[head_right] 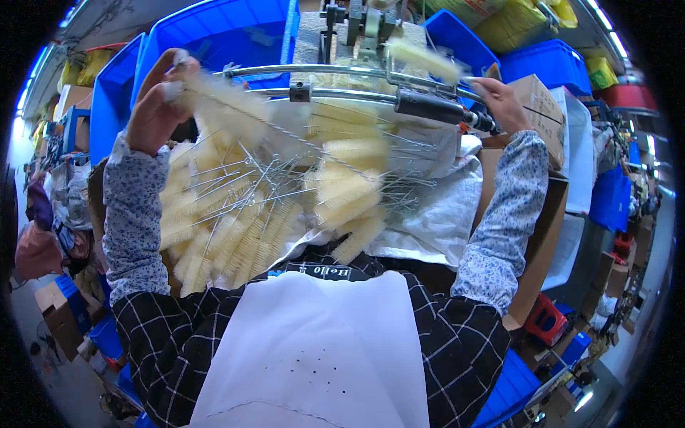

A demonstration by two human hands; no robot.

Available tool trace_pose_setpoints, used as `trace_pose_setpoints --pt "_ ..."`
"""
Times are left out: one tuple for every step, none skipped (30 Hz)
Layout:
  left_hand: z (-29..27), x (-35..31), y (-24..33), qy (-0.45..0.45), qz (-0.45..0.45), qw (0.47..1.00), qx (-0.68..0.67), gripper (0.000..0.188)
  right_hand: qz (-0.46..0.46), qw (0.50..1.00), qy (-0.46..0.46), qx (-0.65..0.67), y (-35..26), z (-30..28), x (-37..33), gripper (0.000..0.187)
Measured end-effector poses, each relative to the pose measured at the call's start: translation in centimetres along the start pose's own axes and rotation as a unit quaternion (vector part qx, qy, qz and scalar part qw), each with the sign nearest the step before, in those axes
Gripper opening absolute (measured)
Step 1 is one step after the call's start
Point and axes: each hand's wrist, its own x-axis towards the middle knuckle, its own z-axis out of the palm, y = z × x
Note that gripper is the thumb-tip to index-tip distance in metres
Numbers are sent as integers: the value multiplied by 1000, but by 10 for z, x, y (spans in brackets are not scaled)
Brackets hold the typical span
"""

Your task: Manually assembling small cleaning brushes by aligning bristles and loading them into an assembly fixture.

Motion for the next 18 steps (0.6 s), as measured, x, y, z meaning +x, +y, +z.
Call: trace_pose_setpoints --pt "20 12 -10 20 37 999 10 42 -3 1000 -31 7 -45 15 -15 34" --pt "32 17 -16 15 22 1000 7 37 -17 996 -85 31 -62 35 -13 40" --pt "45 28 -25 19 24 999 18 33 6 985 -140 102 -74 43 -17 44" --pt "60 38 -33 25 26 999 33 29 -64 973 -191 109 -82 58 -15 46" --pt "71 45 -46 36 33 997 52 27 -121 971 -188 81 -112 76 -18 45" --pt "79 48 -59 53 36 995 73 25 -128 965 -220 64 -142 97 -18 45" --pt "91 52 -67 69 30 995 64 25 -130 959 -188 168 -152 122 -25 45" --pt "92 50 -71 72 16 988 139 30 -124 967 -168 145 -159 142 -22 42" --pt "96 46 -66 57 5 986 159 35 -121 968 -156 155 -158 155 -24 39" --pt "95 37 -61 46 -8 983 179 40 -207 961 -110 146 -158 162 -25 31" --pt "80 25 -60 44 -41 986 156 54 -187 967 -104 141 -155 156 -20 28" --pt "61 8 -51 6 -29 968 247 67 -169 971 -100 137 -150 146 -13 26" --pt "40 -6 -42 -12 -25 937 349 74 -196 979 48 14 -110 140 6 26" --pt "9 -27 -34 -11 -61 904 422 79 -191 929 204 -242 -92 128 18 27" --pt "-12 -45 -23 6 -108 869 483 81 -93 891 267 -355 -75 116 25 28" --pt "-36 -68 -20 67 -180 811 553 82 -72 882 288 -366 -55 108 32 30" --pt "-63 -95 -20 58 -179 776 602 80 -60 887 288 -356 -43 107 41 31" --pt "-66 -104 -19 122 -329 804 481 77 -56 887 289 -357 -34 109 46 31"
